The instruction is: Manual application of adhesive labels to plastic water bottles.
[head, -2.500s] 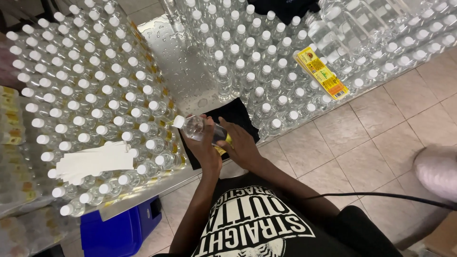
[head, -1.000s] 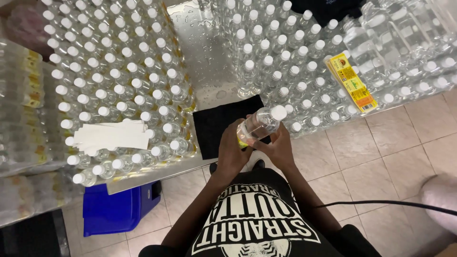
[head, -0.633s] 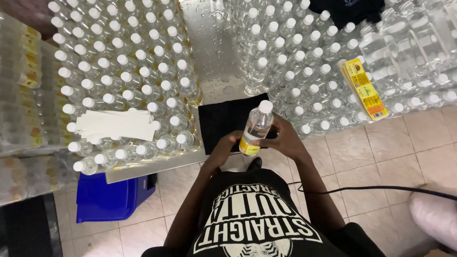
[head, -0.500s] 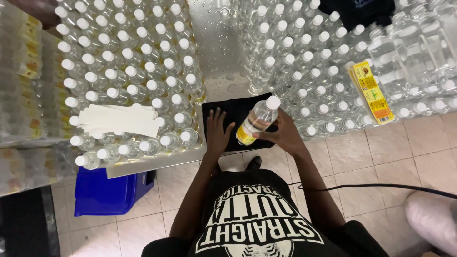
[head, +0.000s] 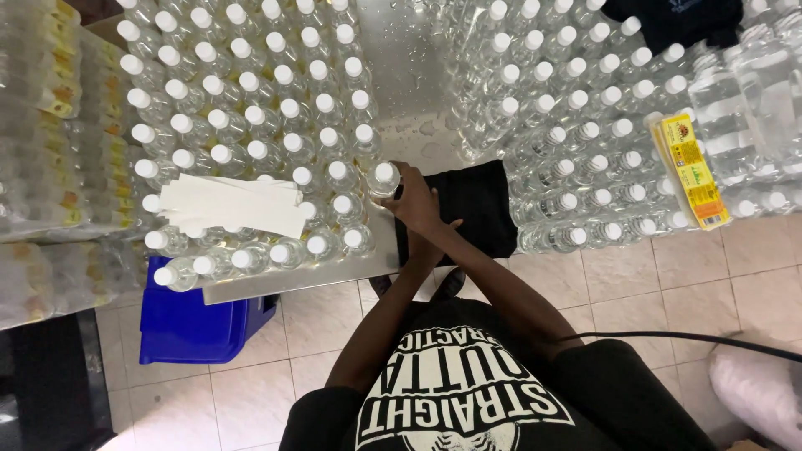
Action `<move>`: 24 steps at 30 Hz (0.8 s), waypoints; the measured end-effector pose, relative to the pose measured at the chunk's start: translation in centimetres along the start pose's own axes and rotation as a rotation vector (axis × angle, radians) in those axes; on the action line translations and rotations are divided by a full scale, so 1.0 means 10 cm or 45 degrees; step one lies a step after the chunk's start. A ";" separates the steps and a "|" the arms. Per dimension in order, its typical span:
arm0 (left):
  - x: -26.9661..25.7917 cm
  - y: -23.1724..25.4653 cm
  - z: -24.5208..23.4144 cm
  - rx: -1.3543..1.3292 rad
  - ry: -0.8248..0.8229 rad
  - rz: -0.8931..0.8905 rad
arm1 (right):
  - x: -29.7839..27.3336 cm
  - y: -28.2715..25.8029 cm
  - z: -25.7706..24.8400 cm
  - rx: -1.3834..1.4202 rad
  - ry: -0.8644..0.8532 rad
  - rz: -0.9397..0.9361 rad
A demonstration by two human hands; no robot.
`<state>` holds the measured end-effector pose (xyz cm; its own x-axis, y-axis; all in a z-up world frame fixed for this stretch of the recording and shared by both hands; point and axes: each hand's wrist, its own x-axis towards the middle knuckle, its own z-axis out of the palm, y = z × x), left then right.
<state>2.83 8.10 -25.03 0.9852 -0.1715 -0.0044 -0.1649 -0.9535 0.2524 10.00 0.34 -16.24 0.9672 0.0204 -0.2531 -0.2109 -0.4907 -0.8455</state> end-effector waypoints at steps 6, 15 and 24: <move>0.00 -0.10 -0.13 0.008 -0.044 -0.029 | 0.08 0.10 0.27 -0.121 0.116 -0.272; 0.00 0.09 0.10 0.015 -0.072 -0.039 | -0.13 0.31 0.14 -0.057 0.093 -0.259; 0.16 0.28 0.68 -0.076 0.007 -0.052 | -0.75 1.51 -0.64 -0.407 0.156 -0.286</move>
<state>3.66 3.47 -30.94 0.9912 -0.1316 -0.0108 -0.1218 -0.9430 0.3096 0.44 -12.76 -24.10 0.9980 0.0637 -0.0046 0.0436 -0.7323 -0.6795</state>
